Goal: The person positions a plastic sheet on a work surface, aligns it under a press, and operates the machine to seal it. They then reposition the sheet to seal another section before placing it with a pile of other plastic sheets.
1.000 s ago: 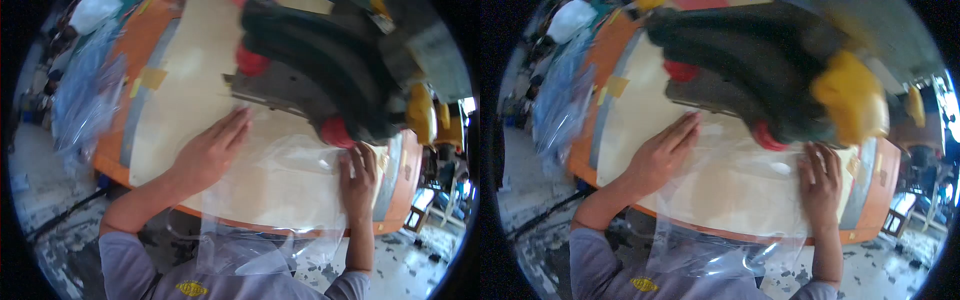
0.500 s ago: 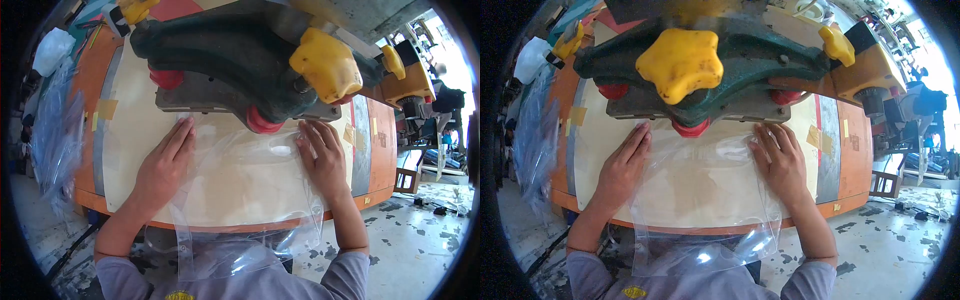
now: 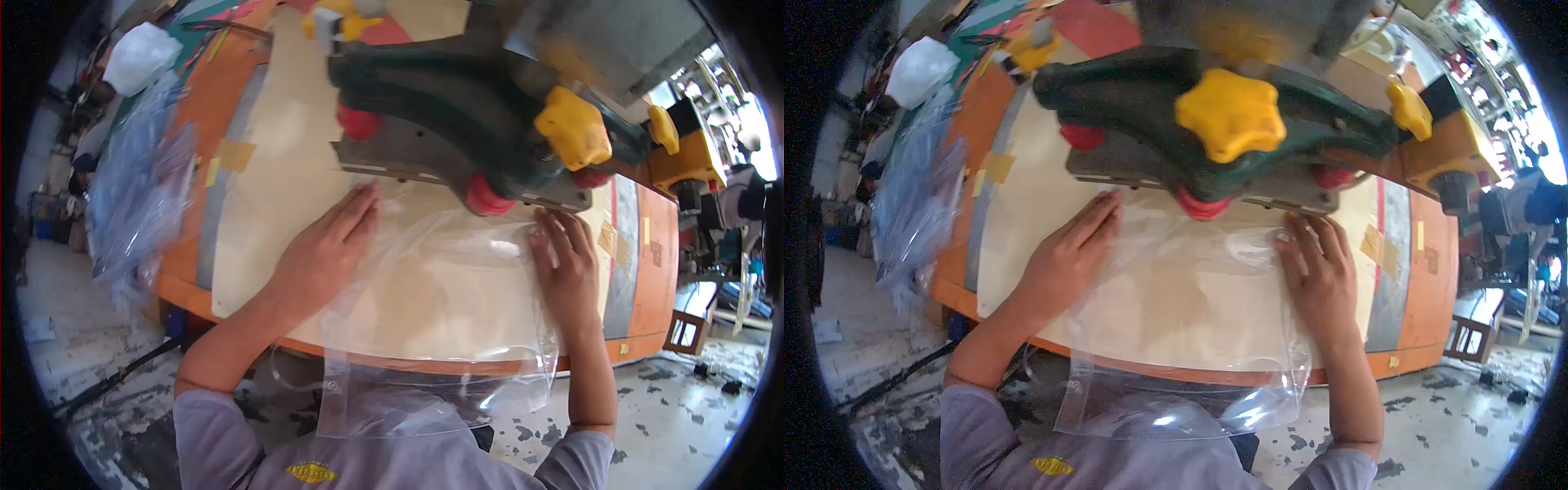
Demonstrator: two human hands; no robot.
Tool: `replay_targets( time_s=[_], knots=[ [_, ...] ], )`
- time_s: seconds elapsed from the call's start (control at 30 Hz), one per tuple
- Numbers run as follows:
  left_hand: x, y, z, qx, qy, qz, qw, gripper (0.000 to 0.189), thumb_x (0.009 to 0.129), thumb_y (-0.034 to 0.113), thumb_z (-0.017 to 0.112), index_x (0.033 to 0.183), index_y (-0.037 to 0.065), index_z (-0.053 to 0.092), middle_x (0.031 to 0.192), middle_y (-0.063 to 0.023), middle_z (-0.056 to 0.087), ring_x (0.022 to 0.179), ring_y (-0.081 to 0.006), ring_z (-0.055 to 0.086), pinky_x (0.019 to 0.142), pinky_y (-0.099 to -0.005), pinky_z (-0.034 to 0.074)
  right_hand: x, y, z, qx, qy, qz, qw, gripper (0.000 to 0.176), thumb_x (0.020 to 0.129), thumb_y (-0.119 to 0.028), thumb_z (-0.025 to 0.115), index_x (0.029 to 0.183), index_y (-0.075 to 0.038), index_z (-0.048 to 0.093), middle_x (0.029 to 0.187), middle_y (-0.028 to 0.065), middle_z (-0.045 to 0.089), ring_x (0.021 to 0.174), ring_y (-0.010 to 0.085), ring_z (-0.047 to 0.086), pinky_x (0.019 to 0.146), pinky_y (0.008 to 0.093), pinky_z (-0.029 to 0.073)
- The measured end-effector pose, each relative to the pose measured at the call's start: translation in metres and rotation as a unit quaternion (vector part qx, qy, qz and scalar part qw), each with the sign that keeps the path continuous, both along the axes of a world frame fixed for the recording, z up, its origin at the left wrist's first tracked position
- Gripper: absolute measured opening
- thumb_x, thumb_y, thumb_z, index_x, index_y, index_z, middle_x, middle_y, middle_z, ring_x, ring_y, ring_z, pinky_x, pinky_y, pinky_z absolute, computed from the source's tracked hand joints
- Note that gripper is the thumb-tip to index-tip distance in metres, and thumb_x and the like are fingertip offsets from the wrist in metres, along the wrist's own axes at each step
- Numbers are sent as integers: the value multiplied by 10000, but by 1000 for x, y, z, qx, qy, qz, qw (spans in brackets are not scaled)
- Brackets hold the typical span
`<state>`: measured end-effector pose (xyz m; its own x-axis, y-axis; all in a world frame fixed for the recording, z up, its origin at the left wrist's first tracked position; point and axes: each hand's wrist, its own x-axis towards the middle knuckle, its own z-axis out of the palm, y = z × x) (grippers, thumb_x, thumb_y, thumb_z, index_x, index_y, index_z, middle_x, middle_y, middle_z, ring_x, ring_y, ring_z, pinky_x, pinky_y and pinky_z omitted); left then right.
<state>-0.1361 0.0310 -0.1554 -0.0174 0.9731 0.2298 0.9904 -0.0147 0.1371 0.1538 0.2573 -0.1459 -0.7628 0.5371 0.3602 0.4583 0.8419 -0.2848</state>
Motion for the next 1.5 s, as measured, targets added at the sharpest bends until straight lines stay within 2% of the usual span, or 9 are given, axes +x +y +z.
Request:
replay_targets(
  time_s=[0.03, 0.27, 0.37, 0.67, 0.87, 1.07, 1.5],
  knots=[
    [0, 0, 0, 3, -1, 4, 1000, 439, 930, -4, 624, 1362, -81, 636, 1558, -193, 556, 1432, -326, 577, 1180, -402, 522, 0, -1, 1, -5, 0, -1, 1000, 363, 967, -137, 764, 1310, -24, 732, 1266, 172, 702, 1221, 389, 648, 1026, 480, 550],
    [-2, -1, -6, -1, 58, -11, 998, 461, 931, 37, 643, 1367, -109, 623, 1537, -218, 560, 1454, -324, 552, 1191, -377, 512, 0, -2, 0, -6, 3, -1, 1000, 365, 976, -127, 755, 1317, -1, 726, 1284, 185, 698, 1238, 397, 639, 1031, 483, 545],
    [-1, 0, -5, 1, 24, -3, 1000, 453, 941, 44, 638, 1364, -117, 625, 1539, -232, 557, 1458, -329, 547, 1206, -378, 495, -2, -5, 2, -8, 4, -4, 1000, 359, 978, -128, 753, 1312, 1, 727, 1288, 187, 696, 1239, 397, 637, 1031, 482, 544],
    [-4, -1, -6, 18, 70, -27, 997, 441, 947, 45, 637, 1359, -112, 624, 1514, -231, 577, 1447, -330, 555, 1196, -389, 501, 2, -3, -3, 5, 8, -1, 1000, 355, 997, -163, 725, 1312, 1, 721, 1279, 189, 695, 1221, 391, 636, 1026, 478, 544],
    [-4, -1, -16, 54, -7, -3, 999, 386, 965, 52, 648, 1330, -74, 650, 1496, -202, 596, 1426, -315, 573, 1153, -386, 532, 4, -5, -3, 0, 26, 7, 1000, 351, 1006, -167, 713, 1313, 4, 720, 1273, 192, 700, 1218, 389, 635, 1030, 478, 542],
    [-4, -1, -17, 78, 5, -9, 997, 352, 963, 49, 652, 1294, -72, 664, 1479, -195, 618, 1375, -320, 618, 1083, -393, 580, 6, -5, -4, 12, 28, 10, 999, 343, 1016, -178, 705, 1304, 8, 723, 1297, 190, 703, 1233, 383, 637, 1043, 471, 540],
    [-4, 1, -17, 66, -7, -2, 998, 385, 955, 50, 602, 1311, -87, 651, 1498, -211, 599, 1383, -319, 613, 1092, -375, 577, 4, -5, -2, 0, 29, 7, 1000, 338, 1006, -178, 723, 1286, 13, 735, 1306, 185, 703, 1246, 377, 639, 1047, 461, 542]
  ],
)
